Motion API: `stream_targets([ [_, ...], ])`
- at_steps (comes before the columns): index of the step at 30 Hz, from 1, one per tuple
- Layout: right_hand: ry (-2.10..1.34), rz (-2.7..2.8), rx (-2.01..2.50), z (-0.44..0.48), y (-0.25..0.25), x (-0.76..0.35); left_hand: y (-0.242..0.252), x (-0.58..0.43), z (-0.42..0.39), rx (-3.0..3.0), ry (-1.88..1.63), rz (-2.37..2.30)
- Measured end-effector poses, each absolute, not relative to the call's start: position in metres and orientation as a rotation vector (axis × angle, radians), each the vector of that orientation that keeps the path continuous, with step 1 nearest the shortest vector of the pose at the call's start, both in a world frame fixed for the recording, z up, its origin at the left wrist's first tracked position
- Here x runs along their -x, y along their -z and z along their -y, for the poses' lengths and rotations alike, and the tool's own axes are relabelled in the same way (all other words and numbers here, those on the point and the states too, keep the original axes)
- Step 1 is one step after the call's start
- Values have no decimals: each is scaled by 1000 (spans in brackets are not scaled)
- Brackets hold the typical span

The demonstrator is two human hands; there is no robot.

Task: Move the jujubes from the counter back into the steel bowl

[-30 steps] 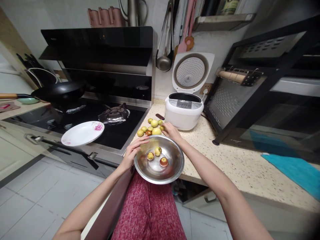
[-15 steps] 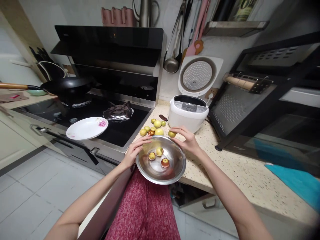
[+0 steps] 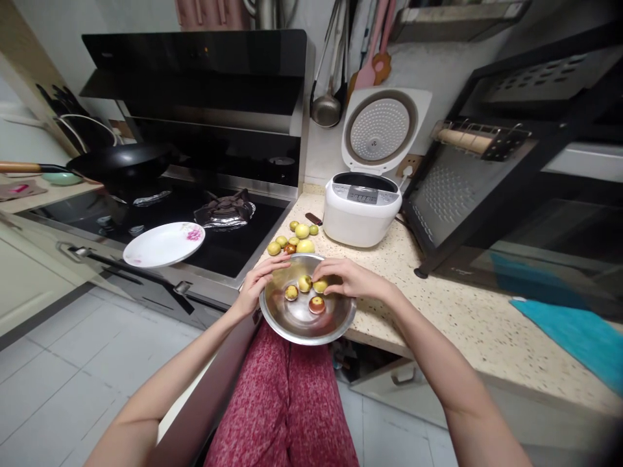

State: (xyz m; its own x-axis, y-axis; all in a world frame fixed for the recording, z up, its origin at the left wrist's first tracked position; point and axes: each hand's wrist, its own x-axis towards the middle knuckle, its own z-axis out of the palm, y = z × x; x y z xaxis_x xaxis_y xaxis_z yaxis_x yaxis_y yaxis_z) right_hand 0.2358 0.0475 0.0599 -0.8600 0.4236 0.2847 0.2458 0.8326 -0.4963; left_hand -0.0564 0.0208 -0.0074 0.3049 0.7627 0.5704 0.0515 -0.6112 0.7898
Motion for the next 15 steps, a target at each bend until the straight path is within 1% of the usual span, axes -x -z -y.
stream_targets([
  [11, -706, 2608, 529, -48, -60, -236, 8, 57, -21, -1884, -1342, -718],
  [15, -686, 2514, 544, -50, -61, -236, 7, 56, -20, -1884, -1346, -730],
])
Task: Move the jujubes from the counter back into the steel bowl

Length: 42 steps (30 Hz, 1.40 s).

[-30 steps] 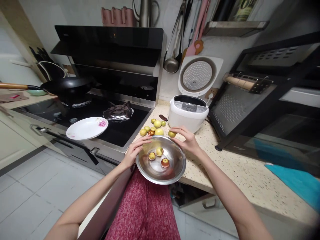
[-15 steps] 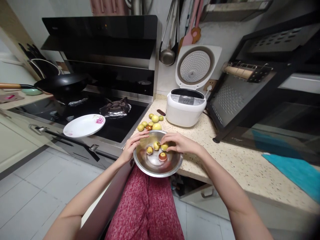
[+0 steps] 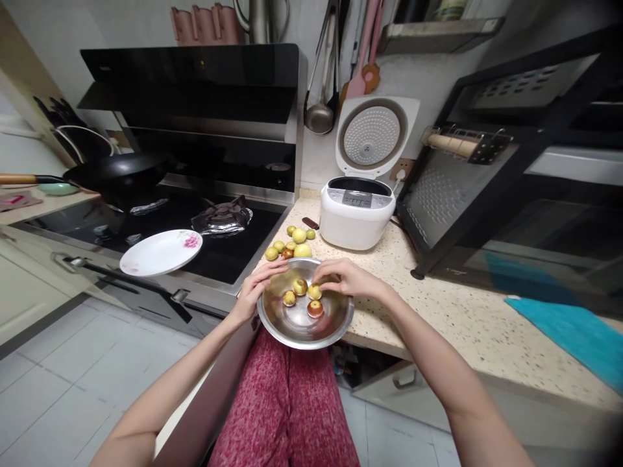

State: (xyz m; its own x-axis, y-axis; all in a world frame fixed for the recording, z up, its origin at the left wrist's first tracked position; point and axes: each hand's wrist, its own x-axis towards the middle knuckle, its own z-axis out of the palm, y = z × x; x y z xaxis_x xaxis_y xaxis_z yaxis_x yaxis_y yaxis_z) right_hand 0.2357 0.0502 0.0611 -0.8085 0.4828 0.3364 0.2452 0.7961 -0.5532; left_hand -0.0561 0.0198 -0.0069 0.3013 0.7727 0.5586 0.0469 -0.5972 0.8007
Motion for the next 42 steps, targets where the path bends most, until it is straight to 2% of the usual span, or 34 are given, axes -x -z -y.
stream_targets([
  [5, -442, 2211, 652, -64, -56, -242, 6, 55, -19, -1864, -1348, -745],
  [10, -129, 2118, 837, -92, -27, -248, 7, 55, -20, -1863, -1362, -715],
  [19, -91, 2130, 940, -145, 23, -223, 7, 55, -21, -1855, -1350, -732],
  [29, -38, 2289, 1111, -177, 22, -204, 6, 56, -20, -1861, -1344, -769],
  [42, 100, 2340, 1337, -158, 3, -192, 10, 63, -22, -1886, -1293, -820],
])
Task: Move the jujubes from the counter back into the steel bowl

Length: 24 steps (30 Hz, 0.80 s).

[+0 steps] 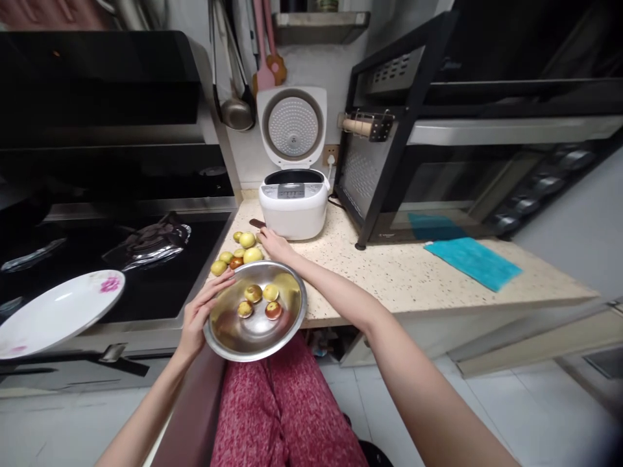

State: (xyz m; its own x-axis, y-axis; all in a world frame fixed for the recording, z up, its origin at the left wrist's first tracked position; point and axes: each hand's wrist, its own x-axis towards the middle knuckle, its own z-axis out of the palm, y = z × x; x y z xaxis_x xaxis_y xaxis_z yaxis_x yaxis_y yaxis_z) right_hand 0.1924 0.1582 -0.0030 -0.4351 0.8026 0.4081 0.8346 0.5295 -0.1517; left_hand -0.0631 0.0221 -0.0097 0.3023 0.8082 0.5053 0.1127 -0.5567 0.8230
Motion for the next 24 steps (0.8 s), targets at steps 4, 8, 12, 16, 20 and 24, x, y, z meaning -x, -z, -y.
stream_targets([
  [4, 127, 2383, 1325, -156, 0, -192, 7, 62, -21, -1893, -1288, -836],
  [8, 152, 2391, 1346, -153, -2, -192, 5, 62, -19, -1892, -1275, -850],
  [12, 203, 2400, 1362, -154, -1, -190, 2, 60, -17, -1874, -1282, -877],
  [16, 271, 2392, 1373, -158, 1, -188, -2, 55, -17, -1862, -1277, -871],
  [20, 227, 2378, 1389, -156, 0, -190, -1, 55, -20, -1881, -1271, -847],
  [24, 177, 2361, 1344, -153, -3, -193, 4, 57, -23, -1883, -1314, -830],
])
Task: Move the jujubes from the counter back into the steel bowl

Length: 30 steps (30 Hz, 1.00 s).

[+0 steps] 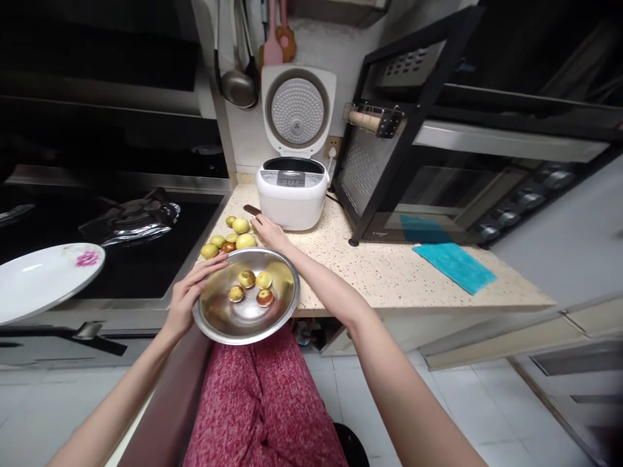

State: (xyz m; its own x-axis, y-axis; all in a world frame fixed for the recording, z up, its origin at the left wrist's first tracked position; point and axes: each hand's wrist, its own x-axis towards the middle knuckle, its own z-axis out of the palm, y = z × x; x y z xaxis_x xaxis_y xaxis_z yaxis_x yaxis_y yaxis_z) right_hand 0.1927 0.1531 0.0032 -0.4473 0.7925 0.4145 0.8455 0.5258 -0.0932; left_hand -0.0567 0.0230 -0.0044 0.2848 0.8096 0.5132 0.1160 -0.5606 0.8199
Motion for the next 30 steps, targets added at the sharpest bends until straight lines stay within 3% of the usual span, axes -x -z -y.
stream_targets([
  [16, -65, 2136, 852, -114, -43, -238, 7, 55, -23, -1846, -1339, -772],
  [30, -338, 2563, 528, -55, -80, -217, 3, 55, -20, -1861, -1328, -770],
])
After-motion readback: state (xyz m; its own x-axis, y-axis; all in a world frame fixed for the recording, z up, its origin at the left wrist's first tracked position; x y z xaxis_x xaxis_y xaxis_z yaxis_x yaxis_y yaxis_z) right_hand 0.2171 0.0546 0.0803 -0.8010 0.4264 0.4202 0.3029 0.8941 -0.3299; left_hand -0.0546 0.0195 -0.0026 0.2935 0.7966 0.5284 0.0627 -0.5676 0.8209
